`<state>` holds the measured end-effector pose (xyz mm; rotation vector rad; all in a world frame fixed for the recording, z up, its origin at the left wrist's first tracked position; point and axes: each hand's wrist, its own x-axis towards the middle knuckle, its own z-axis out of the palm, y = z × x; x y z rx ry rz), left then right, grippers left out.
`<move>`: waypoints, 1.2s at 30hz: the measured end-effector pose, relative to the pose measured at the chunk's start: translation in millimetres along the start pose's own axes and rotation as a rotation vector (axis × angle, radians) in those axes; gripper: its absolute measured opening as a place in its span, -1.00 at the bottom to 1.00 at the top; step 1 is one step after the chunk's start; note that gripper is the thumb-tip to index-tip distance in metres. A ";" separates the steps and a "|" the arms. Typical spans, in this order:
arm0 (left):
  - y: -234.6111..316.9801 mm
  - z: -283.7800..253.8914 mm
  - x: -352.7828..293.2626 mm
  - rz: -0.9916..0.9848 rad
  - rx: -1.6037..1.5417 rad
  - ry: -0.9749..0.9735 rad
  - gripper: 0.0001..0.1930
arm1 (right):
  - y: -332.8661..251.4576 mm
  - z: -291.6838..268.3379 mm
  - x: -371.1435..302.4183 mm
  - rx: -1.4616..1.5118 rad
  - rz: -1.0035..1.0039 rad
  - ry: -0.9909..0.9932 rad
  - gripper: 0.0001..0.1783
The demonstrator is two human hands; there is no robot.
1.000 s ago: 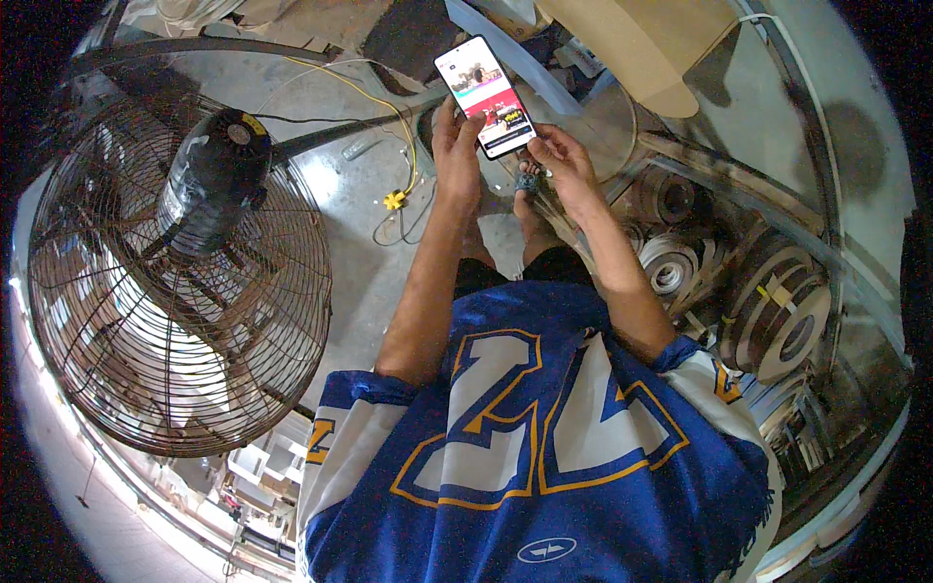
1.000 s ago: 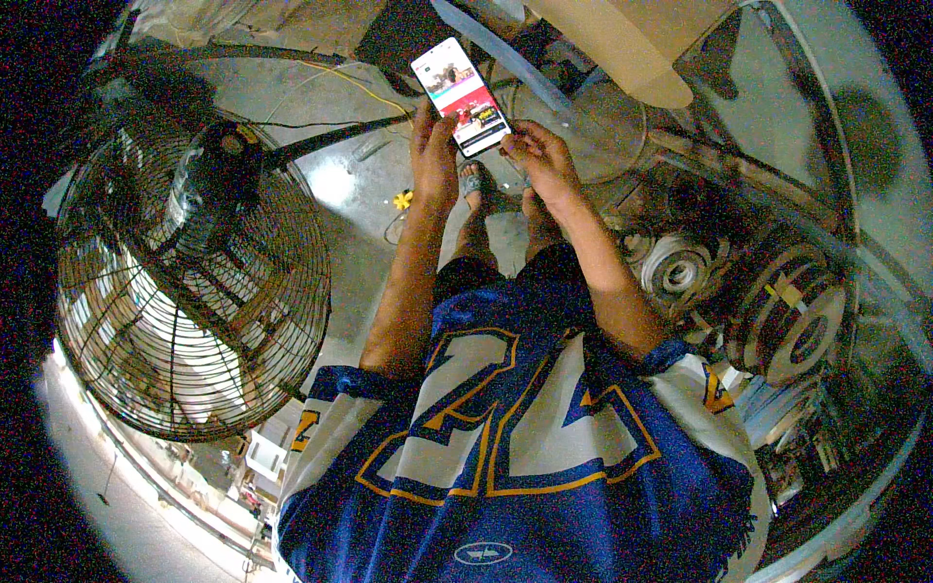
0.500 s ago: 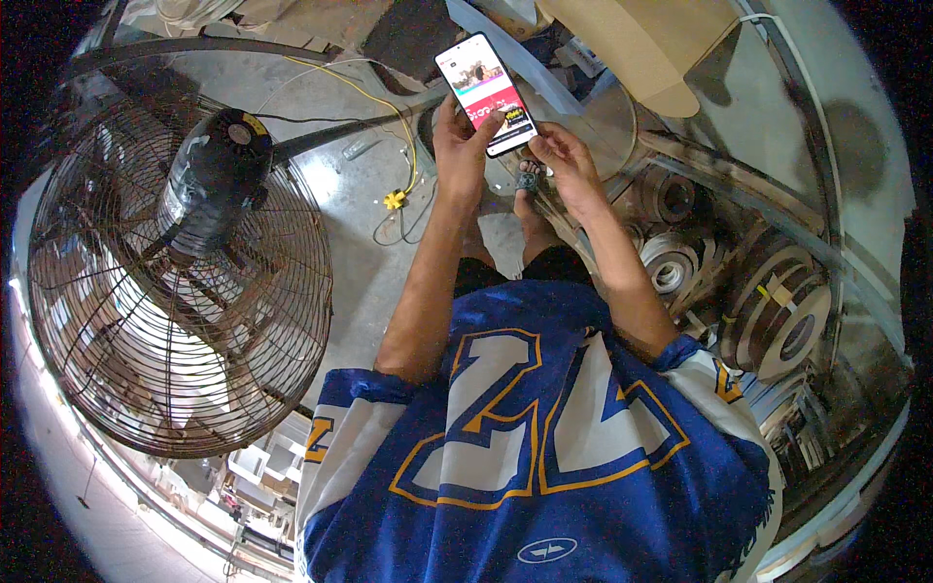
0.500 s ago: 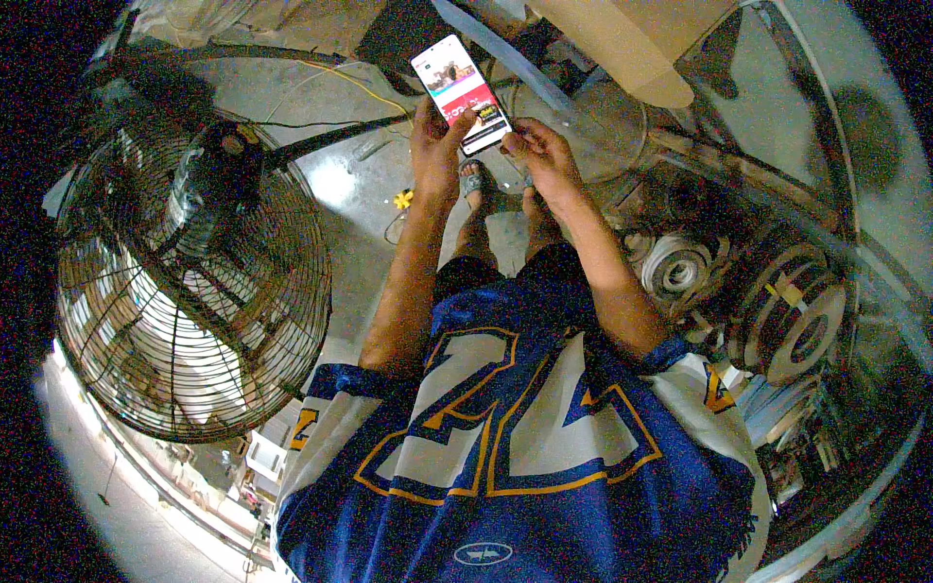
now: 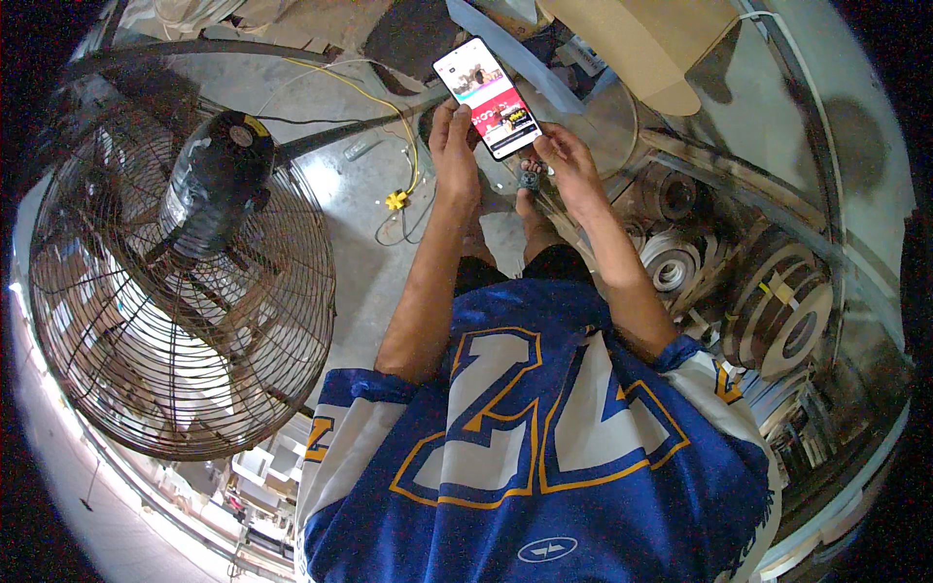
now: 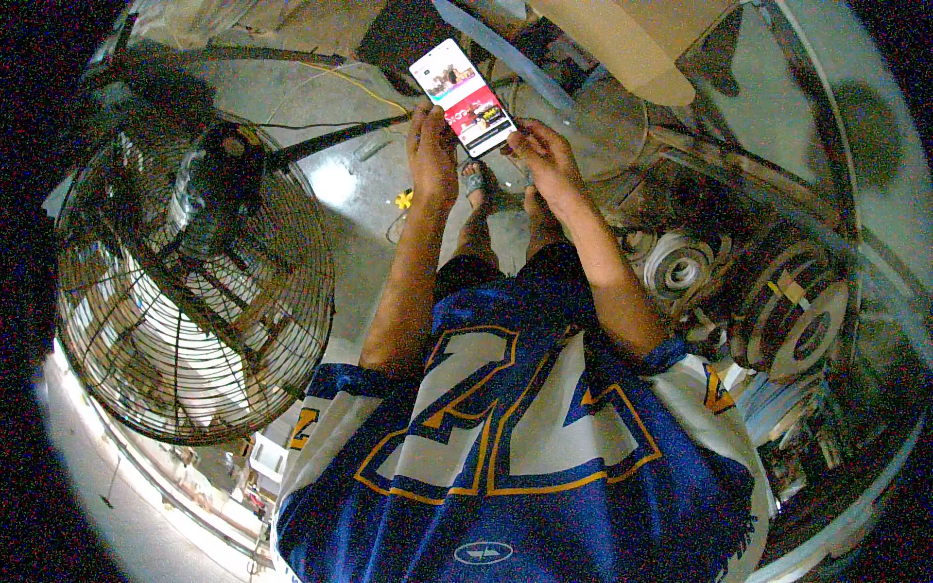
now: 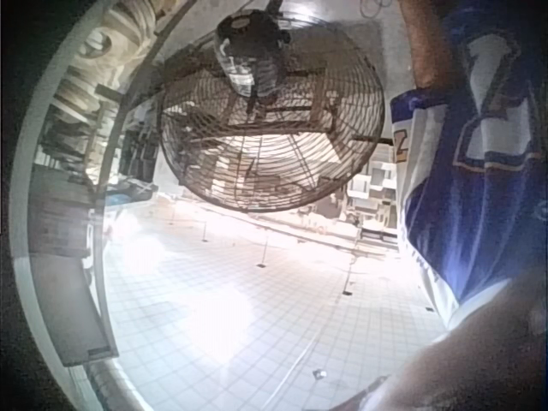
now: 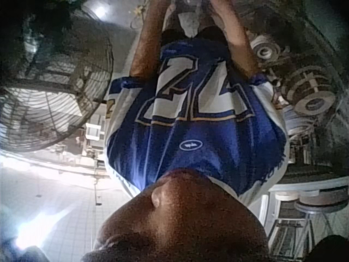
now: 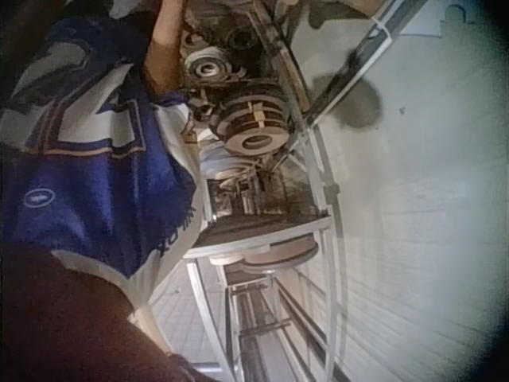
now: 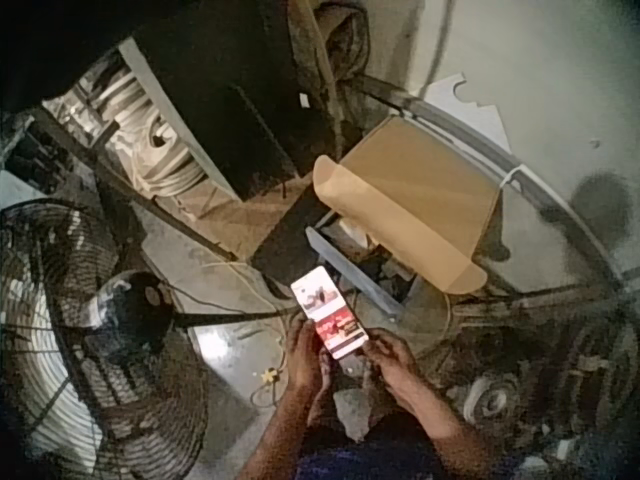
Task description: The person uses a pen and a straight edge to mark lines on several small pieces of wood.
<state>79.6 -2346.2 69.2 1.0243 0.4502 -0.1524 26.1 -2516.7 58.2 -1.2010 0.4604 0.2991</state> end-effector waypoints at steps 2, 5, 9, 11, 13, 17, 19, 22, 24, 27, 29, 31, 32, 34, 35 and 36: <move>-0.2 -0.9 0.0 -0.045 0.025 0.010 -0.67 | 5.9 -0.1 1.8 0.012 0.003 0.032 -0.55; -0.8 0.1 2.8 -0.035 0.036 -0.044 -0.67 | 14.8 -2.2 6.1 -0.038 -0.033 0.097 -0.48; -1.4 0.9 5.0 -0.019 0.047 -0.082 -0.68 | 21.0 -9.0 10.4 0.018 -0.023 0.070 -0.51; -0.7 0.9 5.2 -0.076 0.083 -0.080 -0.68 | 22.0 -11.1 11.2 0.071 0.005 0.060 -0.56; -0.8 2.3 4.6 -0.037 0.096 -0.095 -0.69 | 21.8 -11.4 11.2 0.048 0.025 0.062 -0.58; 0.0 6.3 4.2 -0.020 0.192 -0.101 -0.71 | 18.4 -8.5 8.5 0.110 0.027 0.068 -0.60; 1.3 8.4 4.6 -0.005 0.166 -0.116 -0.70 | 16.0 -6.1 7.0 0.134 -0.018 0.031 -0.51; 2.8 13.0 3.3 -0.004 0.183 -0.129 -0.67 | 12.4 -5.3 4.4 0.155 -0.038 0.014 -0.48; 3.3 16.0 1.4 0.000 0.215 -0.136 -0.66 | 11.2 -5.8 3.4 0.162 -0.024 0.020 -0.52; 3.0 17.5 -0.1 -0.004 0.233 -0.113 -0.64 | 11.9 -5.9 3.5 0.175 -0.011 0.031 -0.57; 1.9 15.9 0.6 -0.011 0.238 -0.107 -0.64 | 12.2 -5.5 3.6 0.182 -0.014 0.037 -0.57; 0.8 12.4 3.7 -0.014 0.243 -0.107 -0.64 | 11.5 -4.4 3.8 0.148 -0.026 0.036 -0.41; -0.1 10.4 4.7 -0.071 0.270 -0.079 -0.64 | 10.9 -3.4 3.8 0.151 -0.046 0.013 -0.41; -2.6 7.0 5.7 -0.012 0.240 -0.112 -0.64 | 9.1 -1.9 3.8 0.201 -0.003 0.042 -0.48; -4.1 6.2 5.7 -0.036 0.244 -0.105 -0.64 | 8.0 -2.1 3.8 0.204 -0.015 0.034 -0.48; -5.3 4.8 6.2 -0.007 0.232 -0.115 -0.64 | 7.4 -2.2 4.1 0.212 0.003 0.045 -0.51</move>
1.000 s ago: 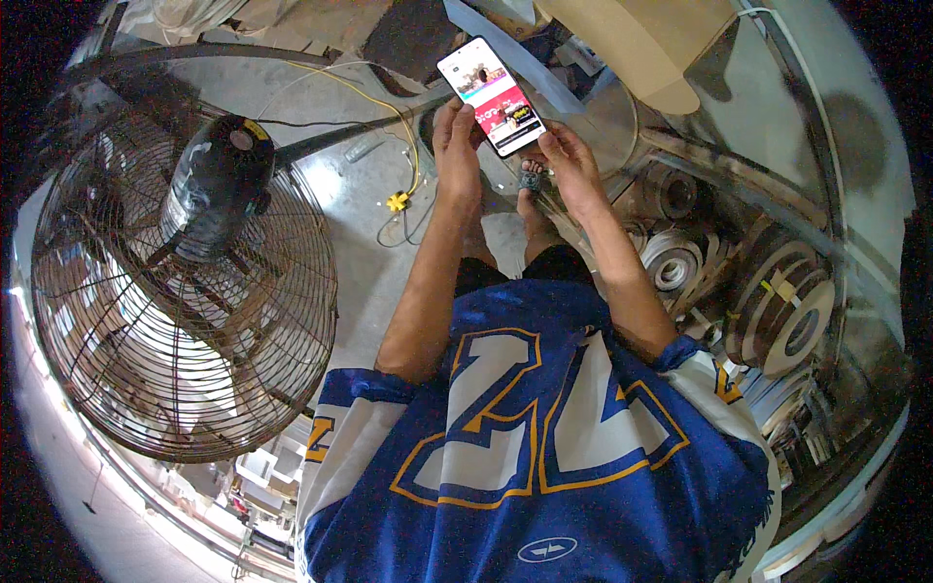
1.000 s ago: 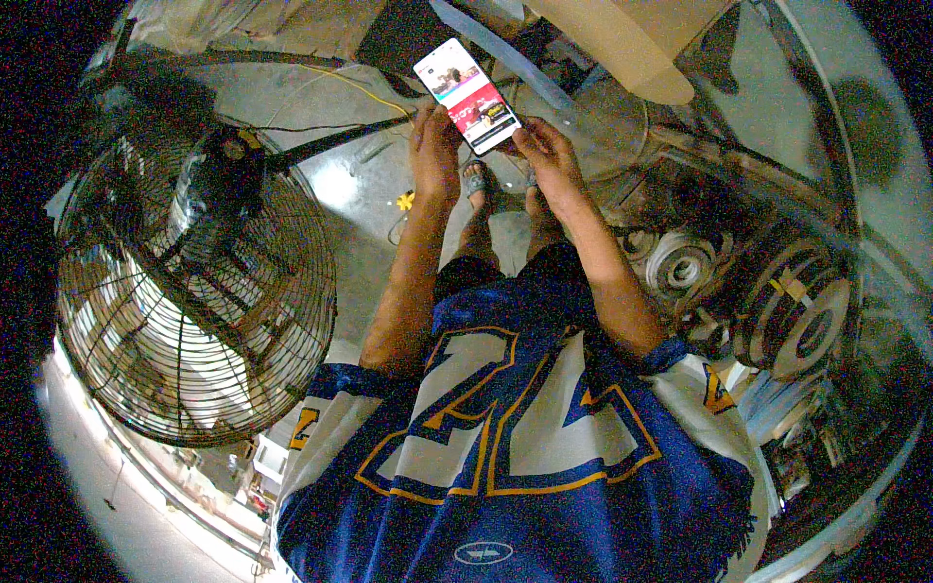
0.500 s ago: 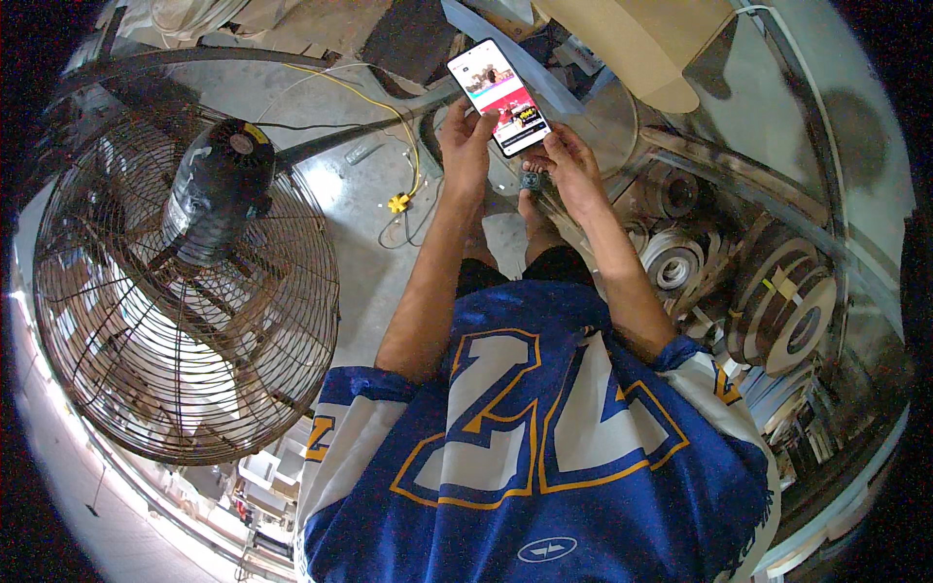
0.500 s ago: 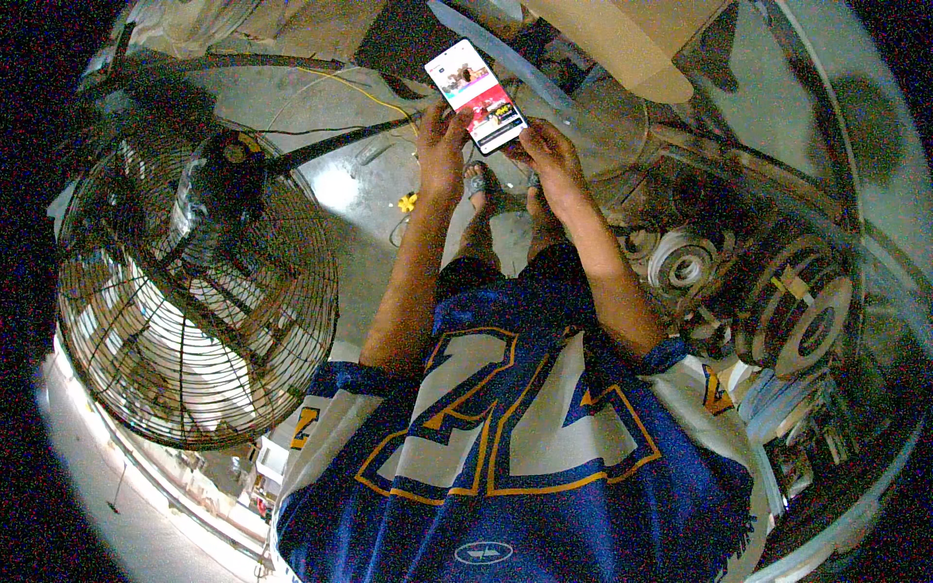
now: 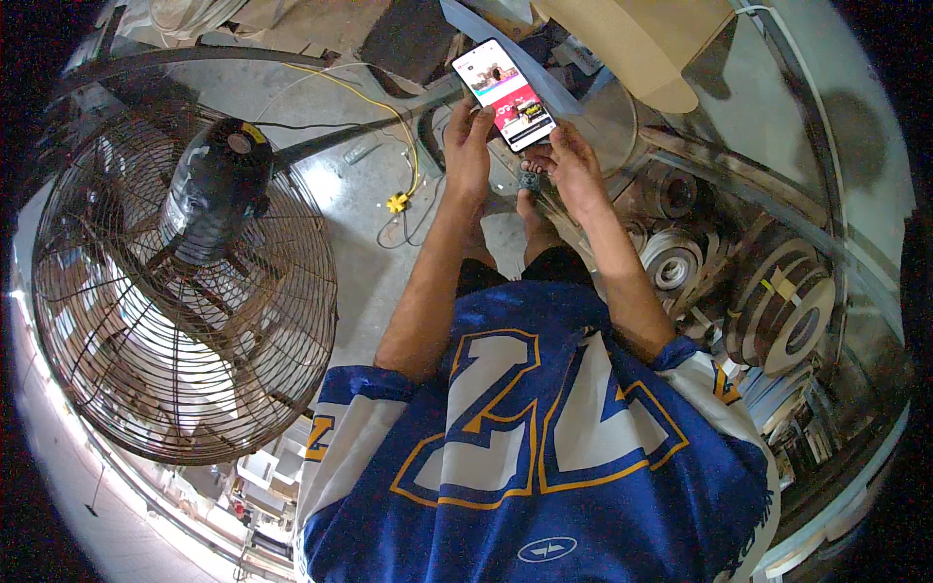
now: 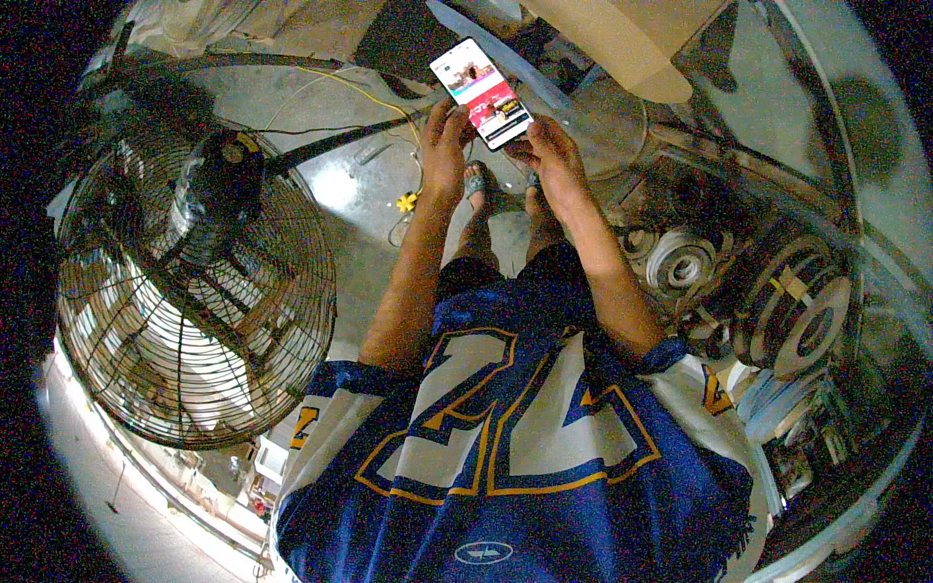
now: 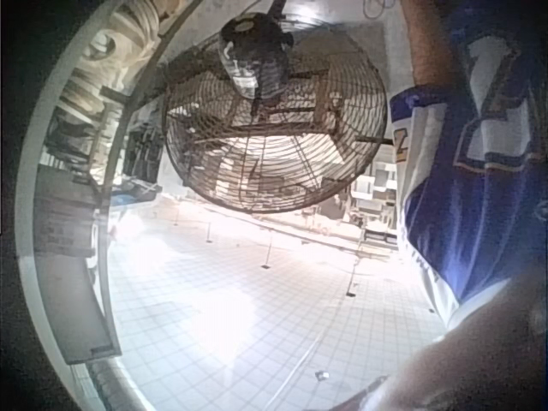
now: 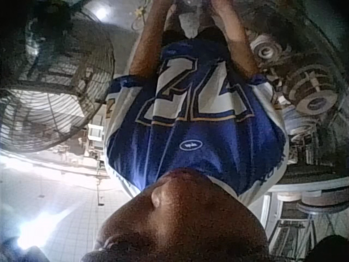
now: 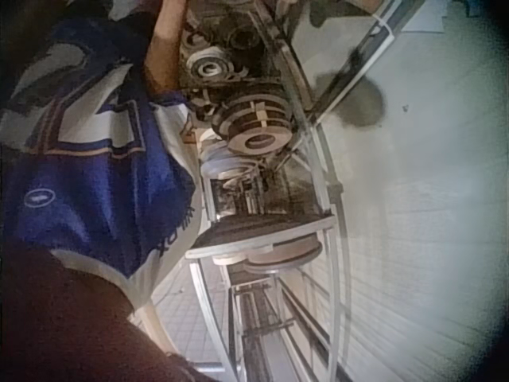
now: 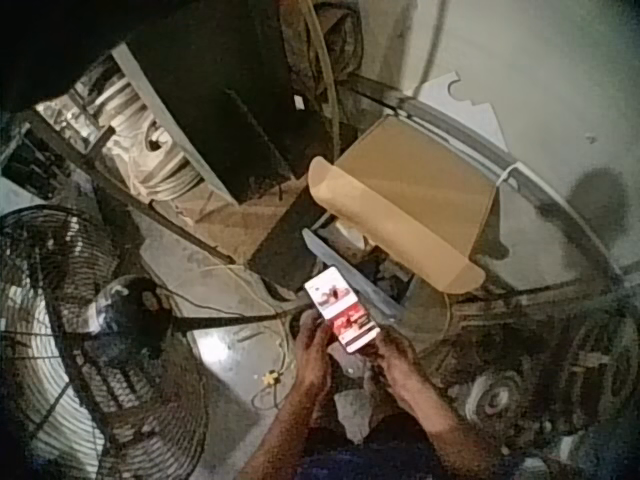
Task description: The person uses a pen and a straight edge to mark lines on several small pieces of wood.
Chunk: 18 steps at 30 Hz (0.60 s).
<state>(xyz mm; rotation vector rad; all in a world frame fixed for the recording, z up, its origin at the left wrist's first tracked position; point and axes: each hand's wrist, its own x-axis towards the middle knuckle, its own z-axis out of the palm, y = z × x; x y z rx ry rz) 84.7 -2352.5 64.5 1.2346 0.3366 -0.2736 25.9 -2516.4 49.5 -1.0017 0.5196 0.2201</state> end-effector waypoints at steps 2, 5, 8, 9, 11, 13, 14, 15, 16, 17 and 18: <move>-3.3 -2.0 -0.2 -0.041 -0.027 -0.041 -0.63 | -0.3 -1.5 2.8 0.007 0.017 0.012 -0.55; -10.4 -11.3 -7.2 -0.063 -0.010 -0.059 -0.61 | -0.3 -8.5 17.5 -0.017 0.048 0.120 -0.56; -22.3 -25.7 -17.9 -0.079 -0.016 -0.078 -0.58 | -7.6 -22.1 46.9 0.018 -0.044 0.261 -0.57; -27.0 -33.2 -22.2 -0.104 -0.001 -0.090 -0.56 | -13.2 -28.3 58.6 -0.019 -0.071 0.275 -0.61; -35.8 -52.0 -31.7 -0.110 0.065 -0.095 -0.58 | -19.2 -34.7 78.3 0.018 -0.143 0.290 -0.64; -46.7 -69.6 -47.2 -0.105 0.168 -0.088 -0.59 | -26.5 -38.4 98.6 0.015 -0.201 0.280 -0.66; -54.3 -74.3 -54.3 -0.181 0.031 0.005 -0.59 | -29.0 -39.2 107.1 0.001 -0.177 0.319 -0.65; -59.5 -82.6 -62.0 -0.147 0.024 0.000 -0.59 | -30.5 -39.5 114.9 -0.019 -0.142 0.383 -0.64; -62.3 -93.3 -69.6 -0.173 0.085 -0.014 -0.59 | -32.3 -39.5 123.4 -0.027 -0.151 0.369 -0.61; -65.4 -102.7 -75.9 -0.208 0.147 -0.031 -0.59 | -32.1 -39.4 130.4 -0.022 -0.156 0.345 -0.61; -70.0 -108.4 -80.9 -0.265 0.156 0.026 -0.57 | -31.5 -40.3 136.0 -0.034 -0.159 0.348 -0.59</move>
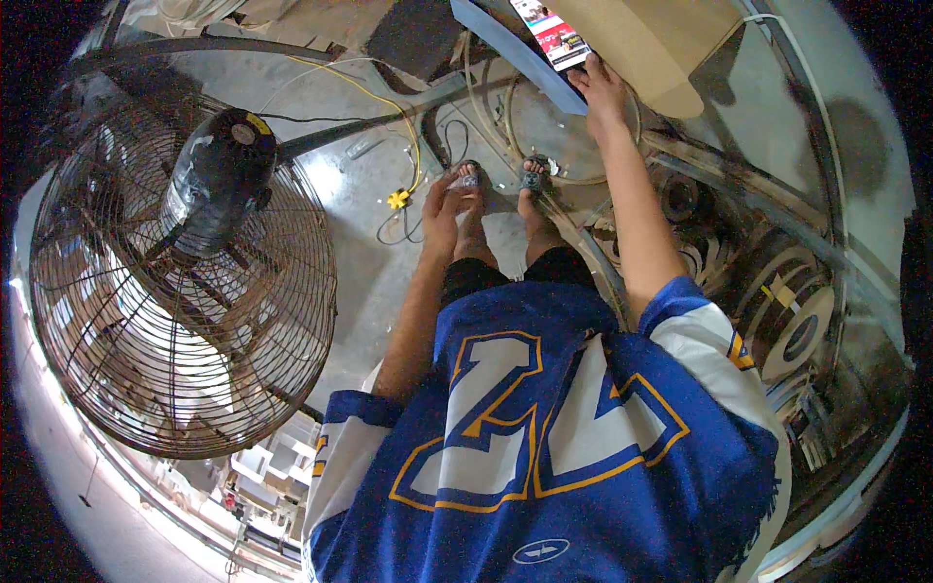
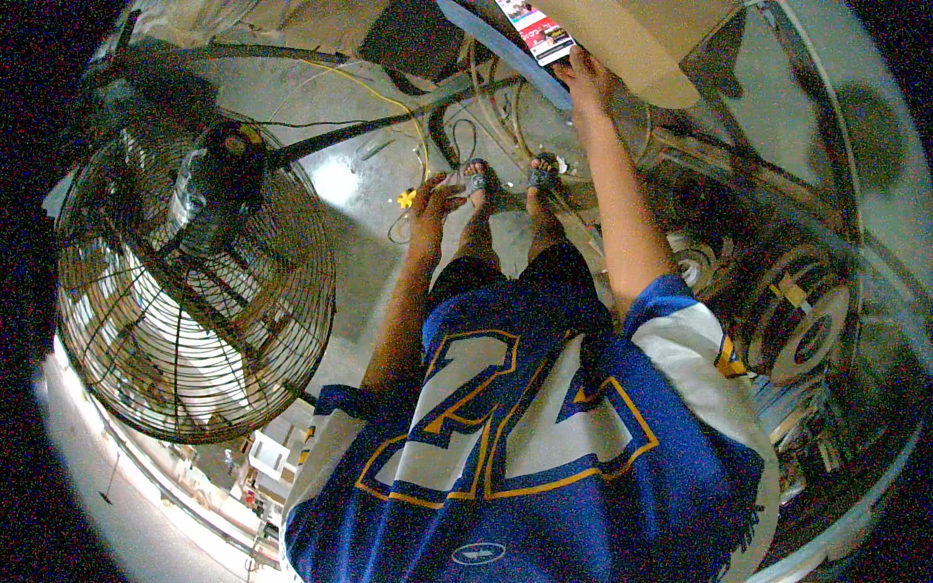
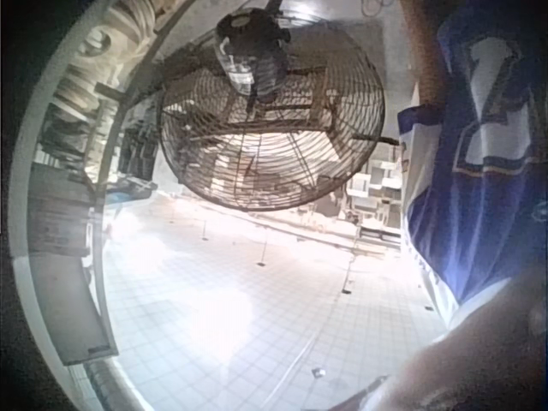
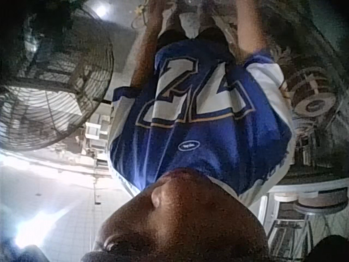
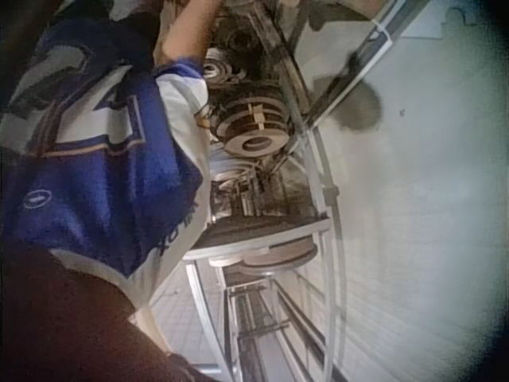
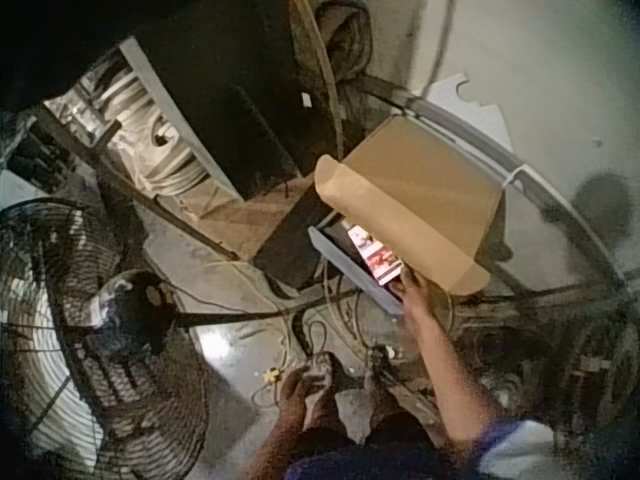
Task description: The person uses a pen and a straight edge to mark lines on several small pieces of wood.
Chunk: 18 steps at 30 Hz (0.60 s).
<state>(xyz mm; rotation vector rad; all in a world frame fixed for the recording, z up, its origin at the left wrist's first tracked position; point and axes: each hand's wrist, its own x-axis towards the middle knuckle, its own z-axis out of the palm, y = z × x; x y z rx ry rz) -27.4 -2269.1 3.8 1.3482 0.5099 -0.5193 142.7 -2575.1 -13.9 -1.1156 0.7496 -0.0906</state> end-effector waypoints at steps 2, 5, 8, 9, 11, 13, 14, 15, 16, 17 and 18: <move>-10.4 -10.1 -8.4 0.025 -0.039 0.004 -0.56 | 1.6 0.1 13.0 -0.017 0.002 -0.042 -0.54; -20.3 -20.3 -22.6 0.043 -0.070 0.019 -0.54 | 8.0 2.4 33.9 -0.034 0.086 -0.015 -0.52; -22.4 -25.8 -33.6 -0.056 -0.070 0.085 -0.53 | 12.9 -0.3 53.3 -0.081 0.188 -0.093 -0.52; -21.7 -27.1 -36.5 -0.016 -0.082 0.077 -0.53 | 14.3 -1.8 59.3 -0.072 0.177 -0.113 -0.52; -19.4 -29.0 -40.7 -0.050 -0.008 0.107 -0.54 | 18.6 -4.3 69.2 -0.098 0.195 -0.124 -0.55; -16.9 -29.8 -44.2 -0.026 -0.044 0.114 -0.56 | 24.7 -5.8 76.3 -0.051 0.201 -0.152 -0.55; -15.7 -30.3 -45.2 -0.020 -0.080 0.125 -0.58 | 27.8 -6.0 79.8 -0.032 0.226 -0.111 -0.55; -14.5 -30.9 -46.2 -0.039 -0.103 0.139 -0.59 | 30.8 -5.3 83.0 -0.018 0.218 -0.138 -0.55; -13.3 -31.5 -46.5 -0.009 -0.116 0.138 -0.59 | 33.2 -3.5 87.0 -0.014 0.208 -0.176 -0.45; -12.4 -32.0 -47.3 -0.002 -0.113 0.139 -0.59 | 35.1 -1.3 90.8 -0.021 0.224 -0.164 -0.34; -11.8 -32.1 -48.0 -0.031 -0.093 0.153 -0.59 | 35.7 1.5 94.7 -0.009 0.199 -0.214 -0.34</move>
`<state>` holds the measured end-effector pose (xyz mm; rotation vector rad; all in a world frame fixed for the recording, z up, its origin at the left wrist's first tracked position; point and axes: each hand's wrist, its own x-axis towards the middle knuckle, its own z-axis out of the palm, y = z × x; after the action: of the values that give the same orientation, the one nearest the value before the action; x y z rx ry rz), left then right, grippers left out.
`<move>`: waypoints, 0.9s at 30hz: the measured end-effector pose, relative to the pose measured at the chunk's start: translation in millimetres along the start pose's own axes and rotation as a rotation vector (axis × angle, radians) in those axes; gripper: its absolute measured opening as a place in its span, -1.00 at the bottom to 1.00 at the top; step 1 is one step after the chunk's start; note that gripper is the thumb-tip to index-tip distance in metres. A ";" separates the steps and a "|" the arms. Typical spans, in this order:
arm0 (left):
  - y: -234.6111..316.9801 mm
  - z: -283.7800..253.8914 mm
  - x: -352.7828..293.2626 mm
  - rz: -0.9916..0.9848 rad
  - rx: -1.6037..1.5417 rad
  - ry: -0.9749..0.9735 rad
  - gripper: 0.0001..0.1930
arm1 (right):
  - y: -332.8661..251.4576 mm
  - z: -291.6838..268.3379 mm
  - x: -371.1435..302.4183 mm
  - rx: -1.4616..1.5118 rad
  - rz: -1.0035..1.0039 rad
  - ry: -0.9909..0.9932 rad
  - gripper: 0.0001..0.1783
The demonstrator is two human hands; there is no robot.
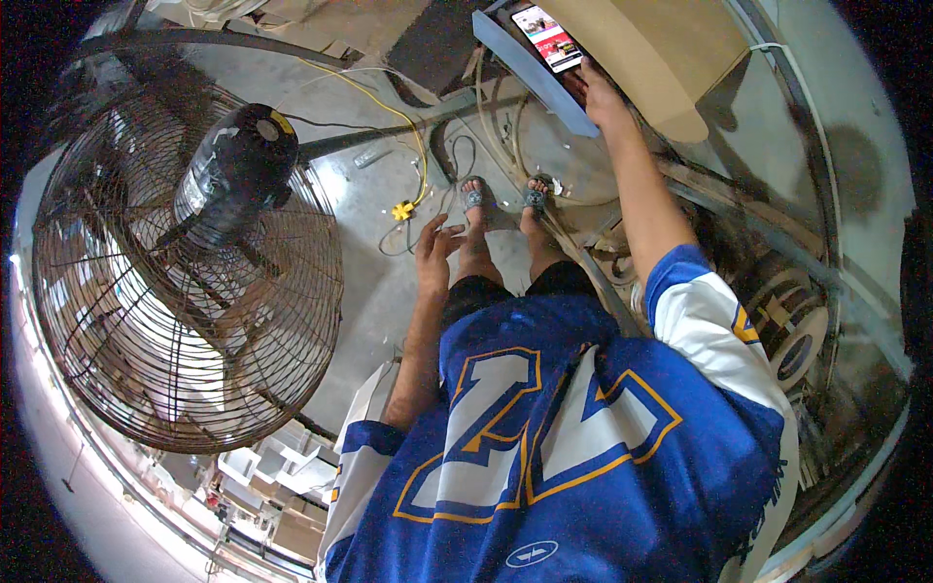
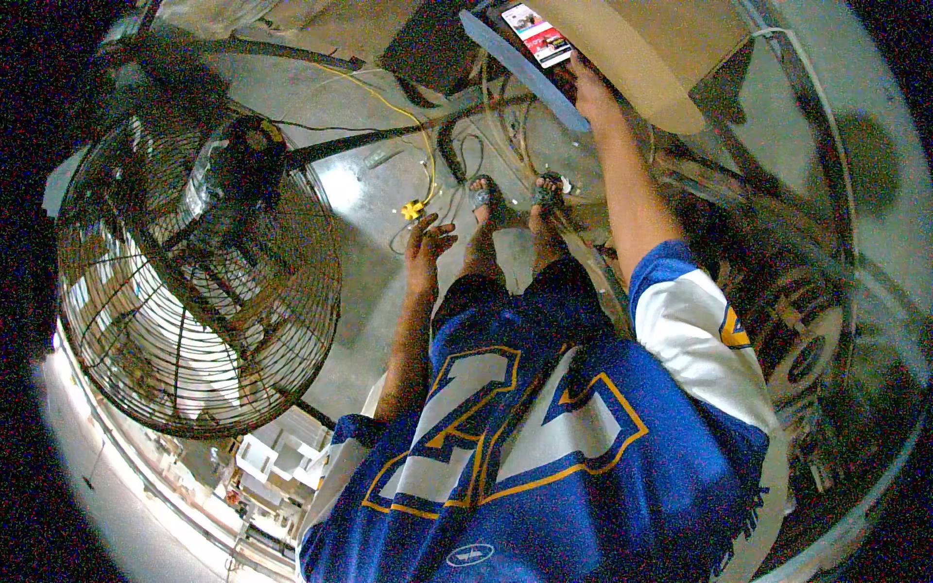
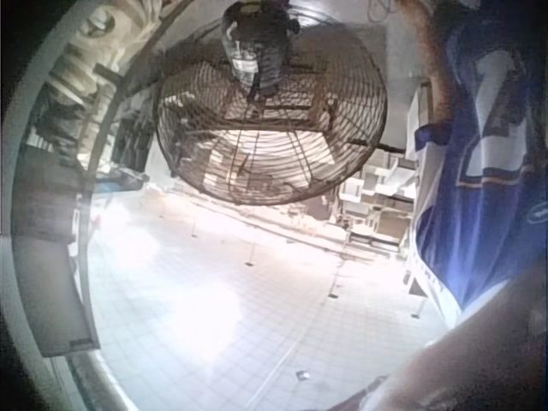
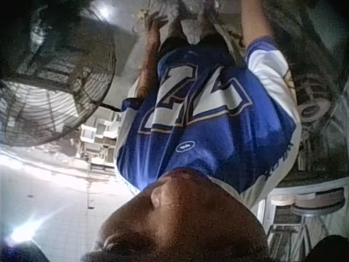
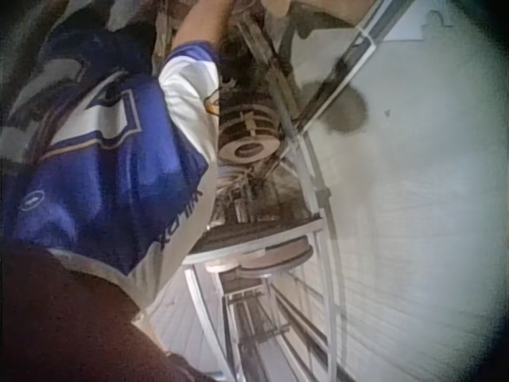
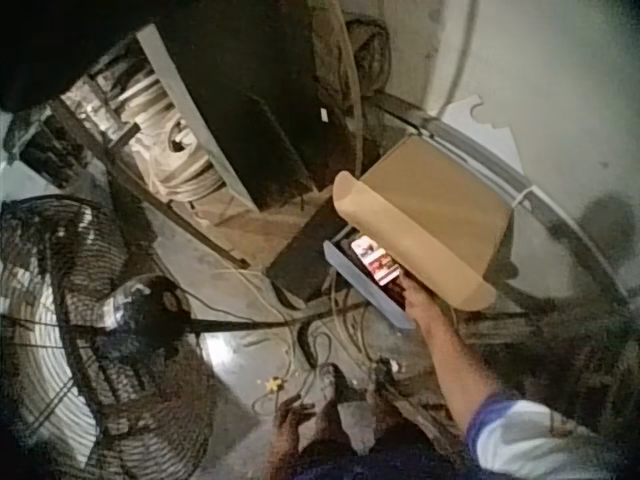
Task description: The person uses a pen and a straight edge to mark lines on several small pieces of wood.
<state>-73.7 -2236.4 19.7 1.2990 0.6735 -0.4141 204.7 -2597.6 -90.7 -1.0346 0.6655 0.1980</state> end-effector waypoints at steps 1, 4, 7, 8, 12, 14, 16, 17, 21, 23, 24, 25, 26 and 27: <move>0.5 -0.2 -0.2 0.033 -0.017 -0.016 -0.59 | -1.0 2.3 3.7 -0.034 0.013 -0.006 -0.37; 0.6 -0.5 0.2 0.030 -0.031 0.007 -0.58 | -4.8 7.6 -1.1 -0.220 -0.030 0.011 -0.30; -1.0 -0.7 2.9 0.087 -0.058 -0.006 -0.58 | -14.5 10.2 -28.8 -0.801 -0.287 0.058 -0.05; -1.7 -1.0 3.5 0.072 -0.050 0.004 -0.58 | -10.1 10.6 -48.7 -0.877 -0.347 0.061 -0.08; -3.2 -0.6 4.3 0.012 -0.016 0.050 -0.58 | -11.8 10.2 -112.1 -1.426 -0.537 0.031 -0.22; -1.8 0.6 3.4 0.053 -0.025 0.018 -0.58 | -14.4 14.3 -122.9 -1.429 -0.503 0.109 -0.29; 1.6 1.6 2.6 0.028 -0.007 0.011 -0.58 | -16.3 17.6 -124.6 -1.408 -0.464 0.209 -0.47; 3.9 1.8 2.4 0.069 -0.017 -0.002 -0.58 | -17.8 18.4 -122.5 -1.383 -0.520 0.199 -0.47; 8.9 -1.7 -3.0 0.108 -0.011 0.061 -0.59 | -19.3 15.5 -114.4 -1.350 -0.547 0.298 -0.56; 9.5 -6.8 -6.7 0.158 0.000 0.086 -0.58 | -21.3 11.0 -111.0 -1.332 -0.561 0.342 -0.58; 9.7 -9.2 -8.3 0.140 0.003 0.121 -0.56 | -22.7 8.0 -109.7 -1.334 -0.597 0.374 -0.60; 9.2 -10.4 -10.0 0.189 -0.013 0.112 -0.56 | -25.7 6.0 -105.4 -1.336 -0.637 0.405 -0.62; 8.4 -11.3 -12.9 0.185 -0.018 0.129 -0.55 | -27.6 3.5 -102.3 -1.330 -0.726 0.392 -0.60; 7.2 -11.4 -16.9 0.136 -0.011 0.166 -0.54 | -30.2 0.6 -98.2 -1.326 -0.746 0.374 -0.60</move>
<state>-84.2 -2225.1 34.8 1.3697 0.7199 -0.1935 141.2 -2597.7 -10.0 -2.5632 0.3766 -0.2773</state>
